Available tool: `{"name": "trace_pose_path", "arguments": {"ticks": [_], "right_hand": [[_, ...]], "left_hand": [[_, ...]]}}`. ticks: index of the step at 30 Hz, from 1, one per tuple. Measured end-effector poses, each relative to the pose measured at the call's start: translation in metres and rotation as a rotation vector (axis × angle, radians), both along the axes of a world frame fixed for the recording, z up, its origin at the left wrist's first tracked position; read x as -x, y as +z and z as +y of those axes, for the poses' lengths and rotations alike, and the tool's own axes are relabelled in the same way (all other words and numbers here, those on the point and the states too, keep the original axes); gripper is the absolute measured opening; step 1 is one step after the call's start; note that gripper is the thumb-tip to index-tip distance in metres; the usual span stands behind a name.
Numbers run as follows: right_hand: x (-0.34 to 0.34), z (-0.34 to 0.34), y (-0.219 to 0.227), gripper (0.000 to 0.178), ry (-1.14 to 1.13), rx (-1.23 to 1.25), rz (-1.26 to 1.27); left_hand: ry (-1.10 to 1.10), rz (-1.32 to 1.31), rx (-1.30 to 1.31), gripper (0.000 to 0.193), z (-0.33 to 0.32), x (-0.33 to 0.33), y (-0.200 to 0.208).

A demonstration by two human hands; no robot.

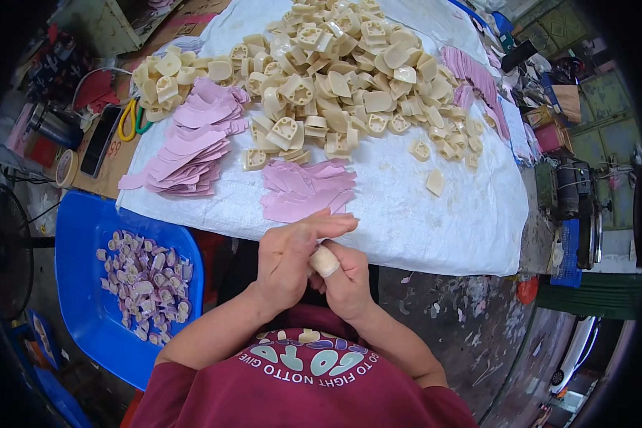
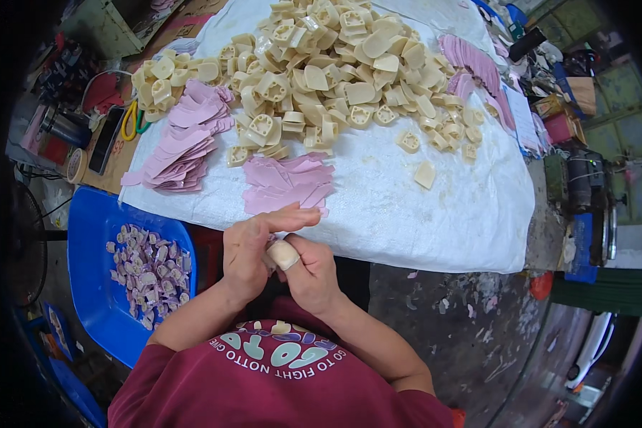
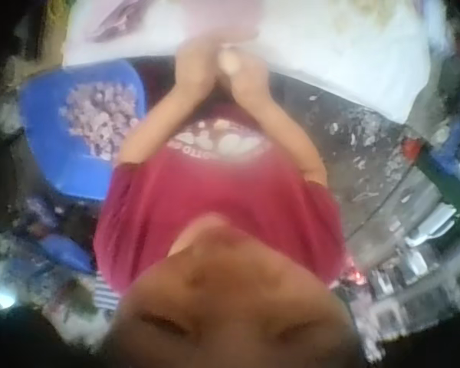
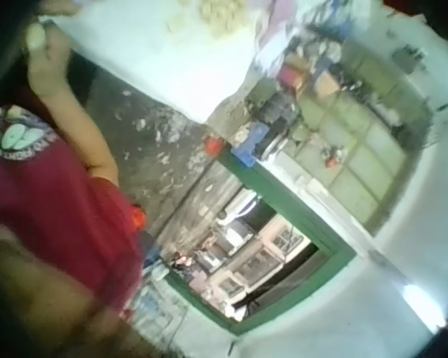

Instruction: The person repeatedly picks up small beige plastic components and pink foam-like pieces from a table, inserts the plastic parts into the pink pieces, and places the assembled units into a blue bin. The process is continuous and repetitive throughout the clip.

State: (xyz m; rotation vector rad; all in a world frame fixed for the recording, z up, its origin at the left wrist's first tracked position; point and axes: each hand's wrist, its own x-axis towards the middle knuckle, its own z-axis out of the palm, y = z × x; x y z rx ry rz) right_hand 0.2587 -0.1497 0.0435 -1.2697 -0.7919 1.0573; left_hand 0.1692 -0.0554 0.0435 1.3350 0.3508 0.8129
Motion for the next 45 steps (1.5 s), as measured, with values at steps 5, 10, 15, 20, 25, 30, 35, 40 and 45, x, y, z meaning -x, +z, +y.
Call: {"name": "trace_pose_path", "arguments": {"ticks": [5,10,15,20,25,30,35,40,45], "right_hand": [[0.014,0.017,-0.006,0.034,0.308,0.215,0.166],[-0.010,0.024,-0.016,0.024,0.019,-0.076,-0.876],[-0.049,0.045,-0.021,0.025,-0.058,-0.122,-1.192],[-0.050,0.051,-0.036,0.018,-0.045,-0.106,-1.250],[-0.046,0.047,-0.032,0.018,-0.076,-0.132,-1.210],[-0.042,0.050,-0.031,0.017,-0.059,-0.090,-1.263],[-0.047,0.054,-0.036,0.017,-0.090,-0.112,-1.231],[-0.059,0.051,-0.048,0.013,-0.076,-0.125,-0.699],[-0.111,0.022,-0.025,0.006,-0.498,-0.157,0.243]], "left_hand": [[0.125,0.001,0.529,0.041,0.008,0.042,0.003],[0.738,0.728,0.026,0.036,0.075,0.210,-0.035],[0.944,1.302,-0.561,0.039,0.061,0.269,-0.058],[0.807,0.845,-0.749,0.049,0.053,0.159,-0.012],[0.368,0.395,-0.719,0.050,0.030,0.046,0.008],[0.387,0.291,-0.586,0.050,0.030,0.030,0.000],[0.383,0.376,-0.768,0.030,0.019,0.048,0.005],[0.165,0.453,-0.976,0.035,0.005,0.033,-0.019],[0.171,0.456,-0.853,0.037,0.012,0.037,-0.035]]}}
